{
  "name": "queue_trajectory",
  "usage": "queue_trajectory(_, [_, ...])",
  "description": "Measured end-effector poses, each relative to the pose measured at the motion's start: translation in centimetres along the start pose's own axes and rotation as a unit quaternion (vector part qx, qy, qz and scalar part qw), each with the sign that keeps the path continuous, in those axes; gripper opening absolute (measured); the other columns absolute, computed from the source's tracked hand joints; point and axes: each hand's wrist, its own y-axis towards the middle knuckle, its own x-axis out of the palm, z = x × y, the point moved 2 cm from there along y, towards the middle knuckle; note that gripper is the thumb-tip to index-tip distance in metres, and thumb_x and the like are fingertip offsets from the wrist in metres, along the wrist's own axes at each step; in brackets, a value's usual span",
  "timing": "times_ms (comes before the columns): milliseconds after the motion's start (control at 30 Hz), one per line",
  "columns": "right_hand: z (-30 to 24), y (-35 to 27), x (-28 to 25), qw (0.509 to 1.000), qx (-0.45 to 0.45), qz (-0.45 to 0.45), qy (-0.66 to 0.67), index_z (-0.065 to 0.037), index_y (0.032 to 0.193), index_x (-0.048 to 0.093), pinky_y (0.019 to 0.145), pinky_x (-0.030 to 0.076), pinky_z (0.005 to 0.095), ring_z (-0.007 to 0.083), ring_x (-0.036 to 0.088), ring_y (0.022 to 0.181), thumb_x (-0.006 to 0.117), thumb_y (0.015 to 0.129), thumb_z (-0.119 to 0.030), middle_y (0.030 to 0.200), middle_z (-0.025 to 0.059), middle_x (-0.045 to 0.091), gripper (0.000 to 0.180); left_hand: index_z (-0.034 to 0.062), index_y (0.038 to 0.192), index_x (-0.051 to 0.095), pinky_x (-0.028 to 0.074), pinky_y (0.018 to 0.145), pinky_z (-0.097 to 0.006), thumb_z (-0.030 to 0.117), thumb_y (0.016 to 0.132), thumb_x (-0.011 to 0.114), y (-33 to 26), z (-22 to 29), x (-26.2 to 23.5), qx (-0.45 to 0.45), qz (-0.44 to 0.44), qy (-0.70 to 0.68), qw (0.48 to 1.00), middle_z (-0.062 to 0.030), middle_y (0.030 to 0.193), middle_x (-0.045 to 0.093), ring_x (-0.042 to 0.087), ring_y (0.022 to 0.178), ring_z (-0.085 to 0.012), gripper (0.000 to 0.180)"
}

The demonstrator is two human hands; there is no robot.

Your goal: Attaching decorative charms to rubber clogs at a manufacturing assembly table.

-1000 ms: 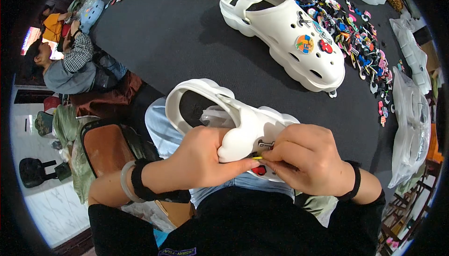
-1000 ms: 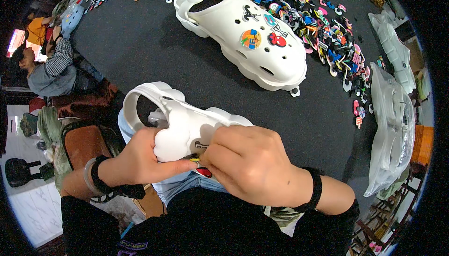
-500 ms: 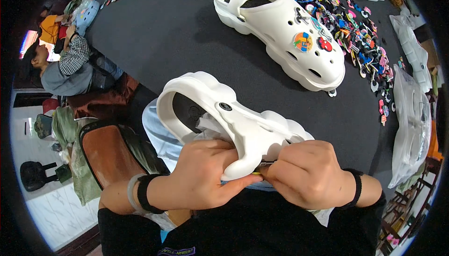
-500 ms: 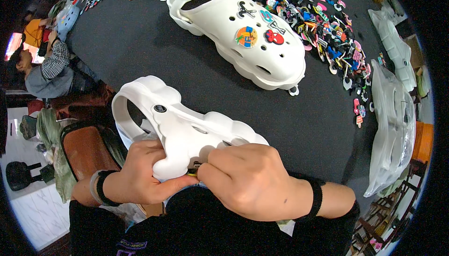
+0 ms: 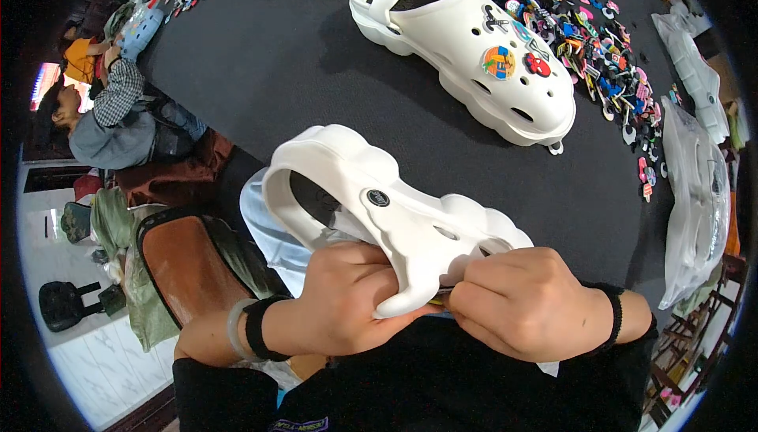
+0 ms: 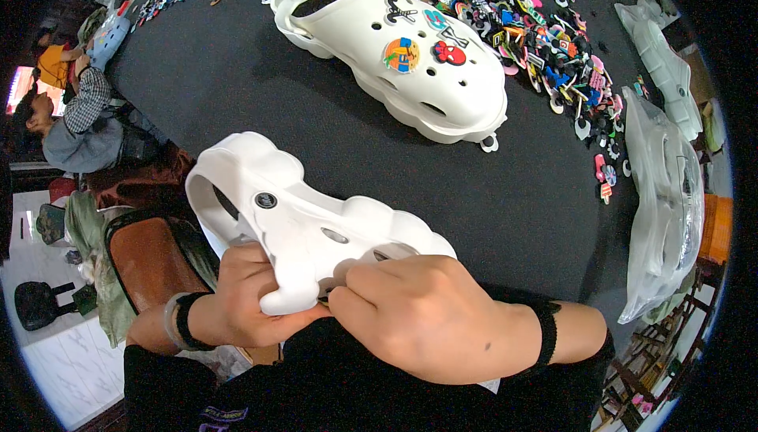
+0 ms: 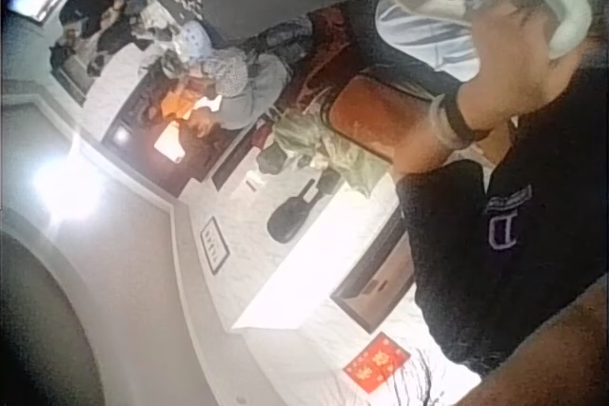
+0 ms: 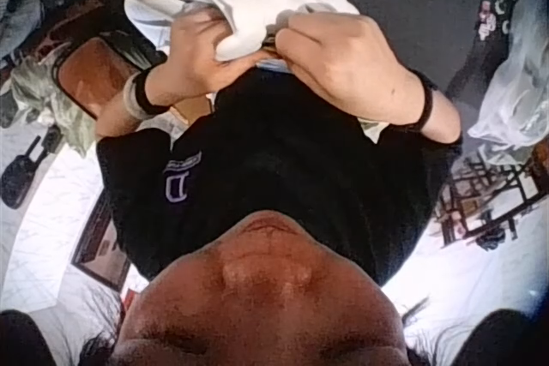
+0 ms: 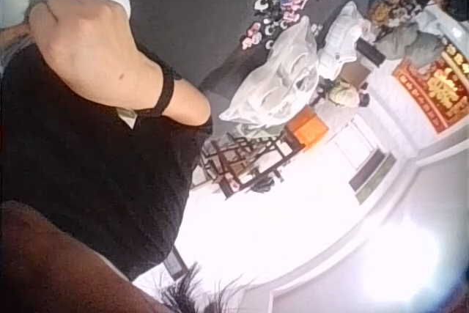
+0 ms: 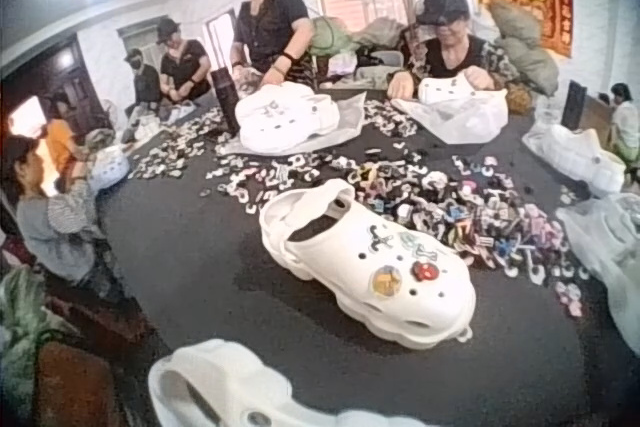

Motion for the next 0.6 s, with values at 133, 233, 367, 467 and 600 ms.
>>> queue_trajectory(133, [0.3,-0.2,-0.1,0.999,0.010,-0.030,0.018,-0.004,0.079,0.058,0.048,0.046,0.0341,0.0214,0.057,0.057,0.072,0.072,-0.010,0.070,0.0074,0.052,0.017,0.0022,0.089,0.071,0.050,0.058,-0.034,0.025,0.067,0.083,0.1,-0.4,0.6,-0.005,0.011,-0.040,0.999,-0.0111,0.081,0.068,0.066,0.067,-0.0238,0.034])
queue_trajectory(233, [0.4,-0.2,-0.3,0.999,0.014,-0.036,0.037,-0.003,0.080,0.058,0.049,0.047,0.0340,0.0223,0.058,0.058,0.071,0.075,-0.010,0.071,0.0078,0.053,0.015,0.0023,0.088,0.071,0.050,0.059,-0.034,0.024,0.066,0.084,0.0,-0.7,0.8,-0.010,0.018,-0.042,0.999,-0.0112,0.081,0.068,0.066,0.066,-0.0239,0.033])
queue_trajectory(367, [0.6,-0.4,-0.6,0.997,0.035,-0.035,0.057,-0.003,0.081,0.059,0.050,0.047,0.0345,0.0235,0.059,0.059,0.071,0.076,-0.009,0.072,0.0080,0.054,0.014,0.0026,0.086,0.071,0.051,0.059,-0.033,0.022,0.064,0.085,0.5,-0.6,0.8,0.001,0.036,-0.023,0.999,-0.0116,0.081,0.069,0.067,0.067,-0.0240,0.033])
queue_trajectory(467, [1.1,-0.3,-0.9,0.997,0.039,-0.031,0.058,-0.004,0.082,0.060,0.051,0.048,0.0351,0.0246,0.060,0.060,0.071,0.076,-0.010,0.072,0.0084,0.056,0.014,0.0026,0.086,0.071,0.051,0.059,-0.033,0.021,0.063,0.086,1.0,-0.7,0.9,-0.003,0.034,-0.045,0.998,-0.0117,0.081,0.069,0.067,0.067,-0.0244,0.032])
queue_trajectory(600, [1.4,-0.4,-1.0,0.997,0.032,-0.018,0.068,-0.004,0.082,0.061,0.053,0.048,0.0357,0.0256,0.061,0.062,0.072,0.075,-0.010,0.072,0.0089,0.058,0.015,0.0026,0.084,0.071,0.052,0.060,-0.033,0.021,0.064,0.085,1.1,-1.1,1.2,0.003,0.040,-0.036,0.999,-0.0120,0.082,0.069,0.067,0.067,-0.0247,0.031])
